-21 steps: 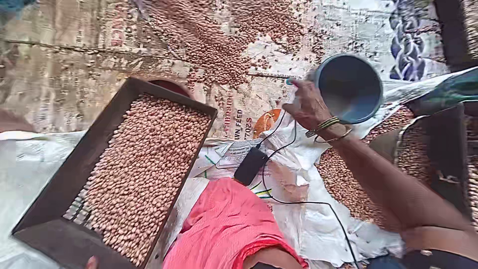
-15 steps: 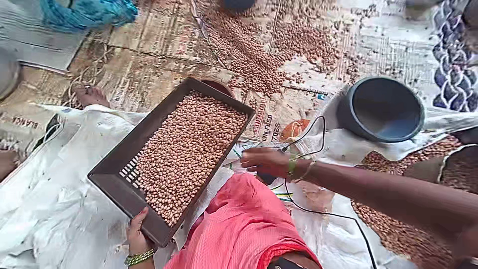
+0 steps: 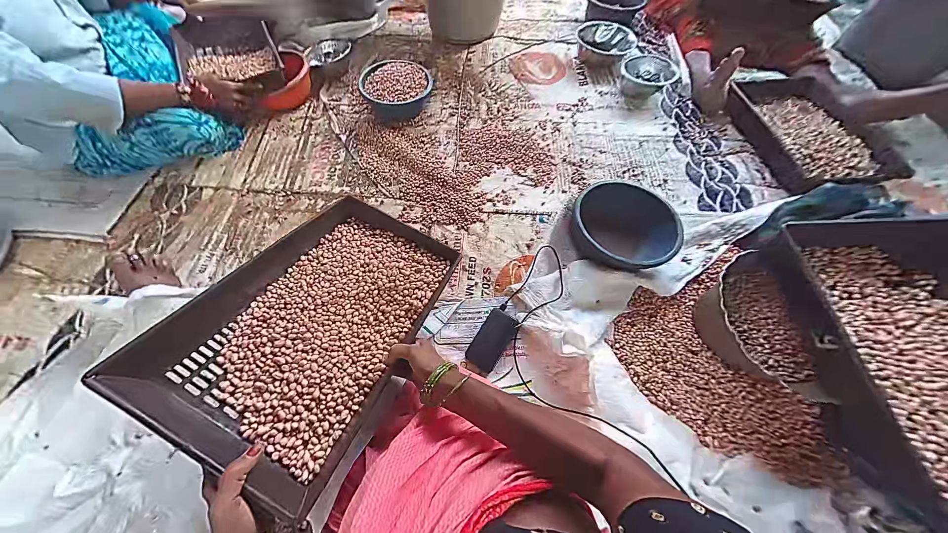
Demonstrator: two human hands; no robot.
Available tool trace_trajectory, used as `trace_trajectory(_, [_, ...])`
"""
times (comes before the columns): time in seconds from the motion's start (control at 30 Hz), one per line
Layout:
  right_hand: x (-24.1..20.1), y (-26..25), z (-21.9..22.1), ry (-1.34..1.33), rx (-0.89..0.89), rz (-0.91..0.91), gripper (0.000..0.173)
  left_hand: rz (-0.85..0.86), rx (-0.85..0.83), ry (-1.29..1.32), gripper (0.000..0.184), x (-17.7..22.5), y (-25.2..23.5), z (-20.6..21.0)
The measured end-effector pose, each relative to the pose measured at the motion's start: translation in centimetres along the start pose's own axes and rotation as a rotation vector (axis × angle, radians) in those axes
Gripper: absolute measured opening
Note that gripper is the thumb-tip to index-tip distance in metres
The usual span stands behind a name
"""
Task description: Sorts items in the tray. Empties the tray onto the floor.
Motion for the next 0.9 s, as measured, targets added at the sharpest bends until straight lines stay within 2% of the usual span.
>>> trace_trajectory(0.07, [-1.8, 0.6, -1.8, -0.133, 0.039, -0.057, 0.021, 0.047, -0.072, -0.002, 0.041, 2.2, -0.7, 3.4])
trace_trajectory(0.17, [-6.1, 1.9, -6.0, -0.373, 0.136, -0.216, 0.02, 0.136, -0.26, -0.011, 0.04, 5.6, -1.6, 11.5])
trace_trajectory(0.27, [-10.2, 3.8, -10.6, -0.602, 0.207, -0.388, 0.033, 0.202, -0.416, -0.007, 0.03, 8.0, -1.9, 20.9])
trace_trajectory(0.37, [-12.1, 4.4, -15.1, -0.642, 0.288, -0.552, 0.044, 0.226, -0.544, -0.022, 0.028, 8.6, -1.3, 29.3])
trace_trajectory(0.47, [-12.4, 4.1, -19.8, -0.584, 0.348, -0.608, 0.043, 0.251, -0.623, -0.101, 0.036, 8.5, -0.4, 36.3])
trace_trajectory(0.6, [-13.9, 3.0, -24.5, -0.869, 0.414, -0.565, 0.02, 0.34, -0.812, -0.313, 0.079, 9.7, 2.2, 43.7])
trace_trajectory(0.67, [-14.4, 2.7, -25.5, -0.963, 0.402, -0.577, 0.026, 0.42, -0.835, -0.438, 0.089, 11.3, 4.3, 46.6])
trace_trajectory(0.73, [-15.0, 2.9, -25.8, -0.976, 0.359, -0.603, 0.039, 0.479, -0.864, -0.534, 0.087, 12.7, 6.0, 48.9])
trace_trajectory(0.8, [-15.6, 3.0, -25.7, -0.986, 0.313, -0.644, 0.046, 0.528, -0.903, -0.604, 0.088, 13.7, 7.3, 50.7])
trace_trajectory(0.9, [-16.5, 3.2, -26.1, -1.016, 0.284, -0.712, 0.036, 0.632, -0.954, -0.698, 0.098, 14.8, 8.8, 53.3])
Point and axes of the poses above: each hand's wrist, its own y-axis away from the middle knuckle, its own z-axis out of the palm, x = y × z, the point moved 7 cm from there along -y, towards the middle knuckle, and after that the axes turned 9 degrees about y, right-handed, at the moved point
